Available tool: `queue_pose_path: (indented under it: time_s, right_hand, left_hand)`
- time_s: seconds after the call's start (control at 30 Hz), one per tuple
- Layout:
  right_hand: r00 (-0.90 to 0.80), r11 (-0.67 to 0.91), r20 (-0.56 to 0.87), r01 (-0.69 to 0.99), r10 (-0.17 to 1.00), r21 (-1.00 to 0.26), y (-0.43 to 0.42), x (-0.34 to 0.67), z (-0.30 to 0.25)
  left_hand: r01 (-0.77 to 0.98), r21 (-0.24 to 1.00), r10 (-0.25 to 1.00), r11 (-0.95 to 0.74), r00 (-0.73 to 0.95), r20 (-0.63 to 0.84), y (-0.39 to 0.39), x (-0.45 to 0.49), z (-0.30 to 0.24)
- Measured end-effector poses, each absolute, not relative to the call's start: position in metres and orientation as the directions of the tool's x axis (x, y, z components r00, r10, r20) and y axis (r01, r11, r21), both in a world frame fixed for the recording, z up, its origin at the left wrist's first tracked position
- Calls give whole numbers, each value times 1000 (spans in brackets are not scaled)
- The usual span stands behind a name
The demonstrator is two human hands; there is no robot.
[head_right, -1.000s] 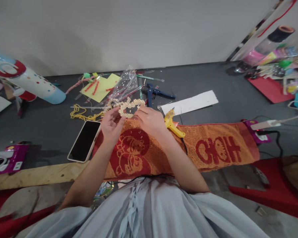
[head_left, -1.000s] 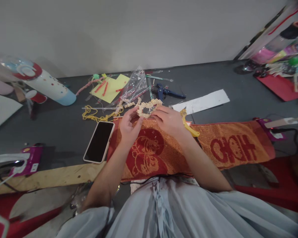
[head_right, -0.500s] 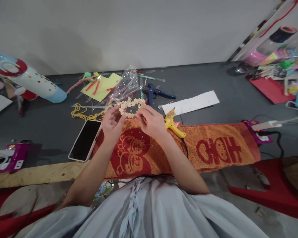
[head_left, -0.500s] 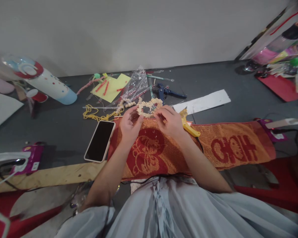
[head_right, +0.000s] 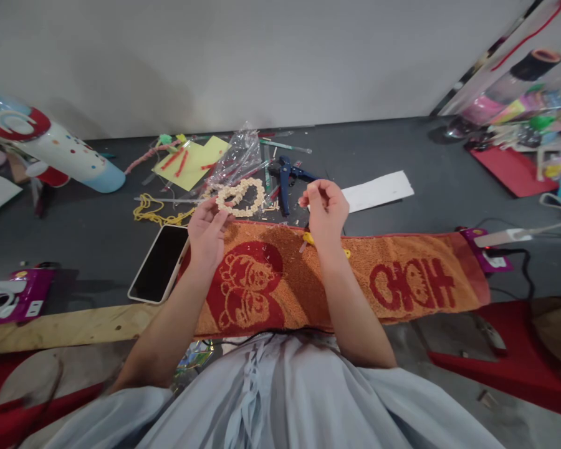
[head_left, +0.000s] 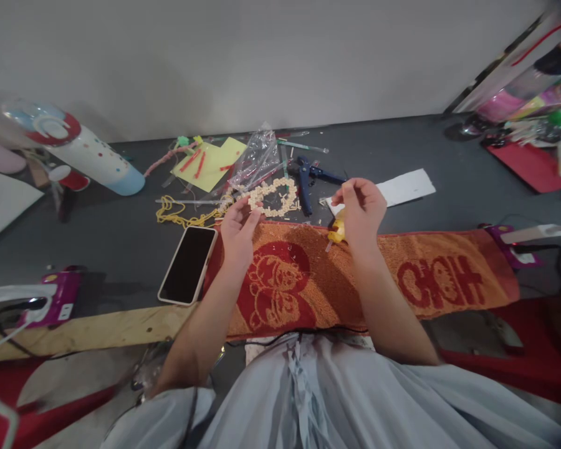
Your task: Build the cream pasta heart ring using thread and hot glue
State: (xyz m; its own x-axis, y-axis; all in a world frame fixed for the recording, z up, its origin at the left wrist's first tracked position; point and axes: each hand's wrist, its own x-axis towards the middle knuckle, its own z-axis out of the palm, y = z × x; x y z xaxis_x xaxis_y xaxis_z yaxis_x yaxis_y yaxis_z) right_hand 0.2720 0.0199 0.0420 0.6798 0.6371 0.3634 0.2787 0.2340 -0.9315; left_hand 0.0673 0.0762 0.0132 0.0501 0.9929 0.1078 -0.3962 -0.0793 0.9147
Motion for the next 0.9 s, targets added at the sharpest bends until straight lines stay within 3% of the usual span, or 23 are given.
queue_pose_path:
  time_s: [0.1,0.2,0.37,0.57,0.7,0.9]
  right_hand:
    - [689,197,297,223,661,-955,21,269,39]
    - [524,192,363,352,770,-916,15,261,40]
    - [147,261,451,643,881,-720,9,244,48]
    - [-3,189,338,835,941,-517,13,236,51]
    - [-58,176,281,892,958,-415,14,236,52]
    - [-127,216,299,933,946,-288,14,235,50]
  left_hand:
    - [-400,914,993,-72,53,102,76,67,13]
    - [-339,931,985,-135,57,163,76,66,12]
    - [-124,927,928,-354,74,365,72,65,13]
    - [55,864,857,-500,178,484,66,64,10]
    - [192,767,786,-612,249,565,64,63,10]
    - [330,502,596,-800,337,729,60,62,21]
